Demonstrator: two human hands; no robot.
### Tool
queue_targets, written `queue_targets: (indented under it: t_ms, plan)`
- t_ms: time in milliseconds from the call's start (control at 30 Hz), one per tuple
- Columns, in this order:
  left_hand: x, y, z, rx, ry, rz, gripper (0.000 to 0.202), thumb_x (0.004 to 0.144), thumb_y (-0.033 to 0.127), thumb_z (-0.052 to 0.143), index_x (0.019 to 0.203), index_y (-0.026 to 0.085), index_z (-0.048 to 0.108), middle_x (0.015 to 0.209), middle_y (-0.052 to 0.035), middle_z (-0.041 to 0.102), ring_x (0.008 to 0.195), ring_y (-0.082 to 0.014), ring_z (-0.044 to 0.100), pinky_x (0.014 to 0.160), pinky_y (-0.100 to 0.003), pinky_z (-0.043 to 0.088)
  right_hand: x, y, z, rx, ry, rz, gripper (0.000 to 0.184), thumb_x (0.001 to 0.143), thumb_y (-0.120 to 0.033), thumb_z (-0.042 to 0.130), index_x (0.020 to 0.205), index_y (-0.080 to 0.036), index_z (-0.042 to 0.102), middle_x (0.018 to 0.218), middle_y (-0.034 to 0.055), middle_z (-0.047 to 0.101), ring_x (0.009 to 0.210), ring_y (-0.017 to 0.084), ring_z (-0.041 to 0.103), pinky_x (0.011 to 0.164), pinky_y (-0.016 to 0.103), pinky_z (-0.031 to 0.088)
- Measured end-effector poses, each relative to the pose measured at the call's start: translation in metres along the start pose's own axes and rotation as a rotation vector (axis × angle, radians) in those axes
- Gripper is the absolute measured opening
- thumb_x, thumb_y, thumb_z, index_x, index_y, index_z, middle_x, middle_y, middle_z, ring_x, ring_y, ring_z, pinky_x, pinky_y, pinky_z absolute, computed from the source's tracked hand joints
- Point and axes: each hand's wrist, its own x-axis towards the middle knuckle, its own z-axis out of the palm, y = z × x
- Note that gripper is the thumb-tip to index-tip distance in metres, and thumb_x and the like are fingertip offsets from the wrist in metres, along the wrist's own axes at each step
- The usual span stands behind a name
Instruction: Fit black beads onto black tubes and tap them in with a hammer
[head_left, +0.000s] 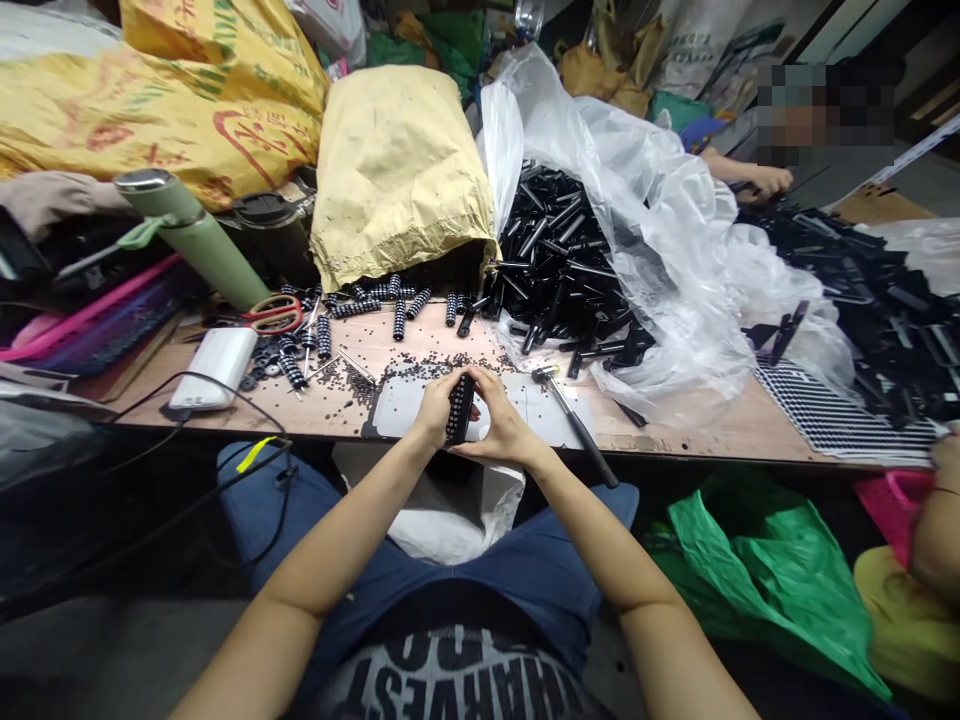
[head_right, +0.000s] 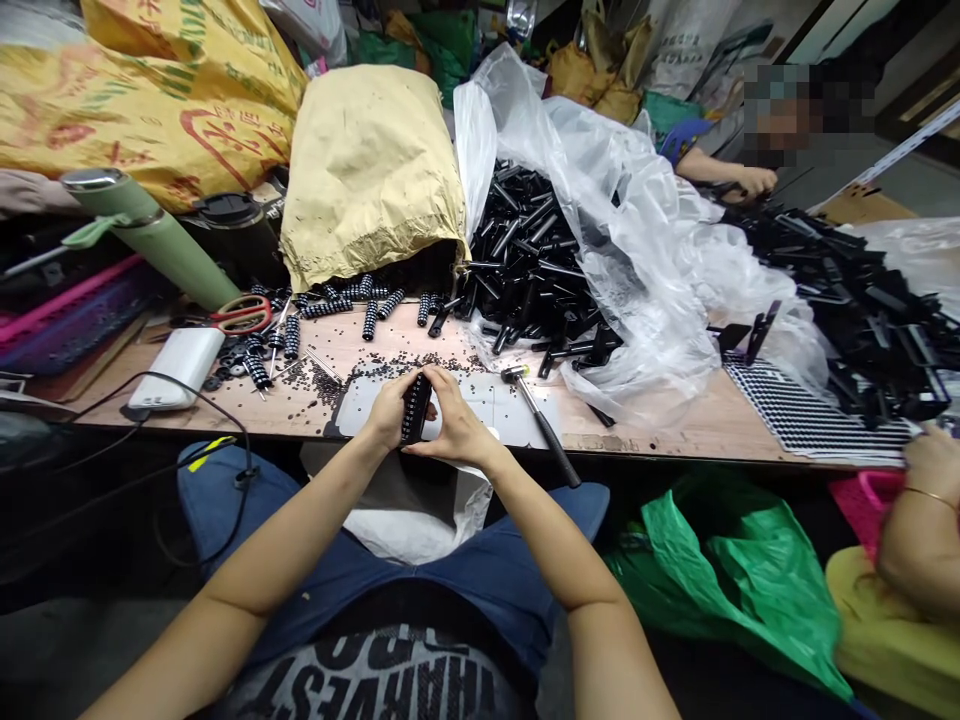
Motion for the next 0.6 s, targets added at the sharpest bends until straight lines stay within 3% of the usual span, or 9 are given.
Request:
queue_targets:
  t_ms: [167, 400, 467, 600]
  plan:
    - [-0.009, 0.007, 0.009, -0.072, -0.006, -0.106, 0.039, 0.077, 0.05, 0.064, 0.091, 0.013, 0.06, 0.06, 0.0021, 0.056, 0.039, -0.0135, 0.057, 0.037, -0.024, 0.047, -0.003, 0.0, 0.001, -0.018, 0.0, 0.02, 0.116, 0.061, -0.038, 0.084, 0.149, -0.021, 0.01, 0.151, 0.0169, 0.024, 0.144, 0.031, 0.021, 0.118, 0.049, 0.024]
    - [-0.003, -0.001, 0.01, 0.072, -0.079, -0.139, 0.035, 0.086, 0.045, 0.054, 0.089, 0.011, 0.063, 0.06, -0.0008, 0.056, 0.044, -0.0138, 0.058, 0.045, -0.027, 0.052, -0.01, 0.007, 0.006, -0.047, 0.085, 0.104, 0.11, 0.055, -0.025, 0.082, 0.145, -0.017, 0.02, 0.142, 0.0175, 0.034, 0.136, 0.03, 0.034, 0.114, 0.047, 0.033]
    - [-0.001, -0.011, 0.008, 0.259, -0.089, 0.026, 0.034, 0.089, 0.04, 0.052, 0.103, 0.011, 0.064, 0.074, -0.0047, 0.062, 0.058, -0.0152, 0.063, 0.058, -0.031, 0.056, -0.012, 0.013, 0.013, -0.077, 0.132, 0.135, 0.108, 0.055, -0.026, 0.081, 0.144, -0.017, 0.021, 0.142, 0.0179, 0.035, 0.135, 0.031, 0.034, 0.114, 0.047, 0.033]
    - [0.002, -0.041, 0.004, 0.92, -0.07, 0.557, 0.046, 0.083, 0.024, 0.06, 0.129, 0.014, 0.056, 0.106, -0.0123, 0.06, 0.097, -0.0226, 0.061, 0.088, -0.037, 0.051, -0.023, 0.027, 0.023, -0.192, 0.214, 0.224, 0.091, 0.067, -0.024, 0.072, 0.143, -0.013, 0.023, 0.141, 0.0201, 0.037, 0.135, 0.03, 0.034, 0.114, 0.049, 0.031]
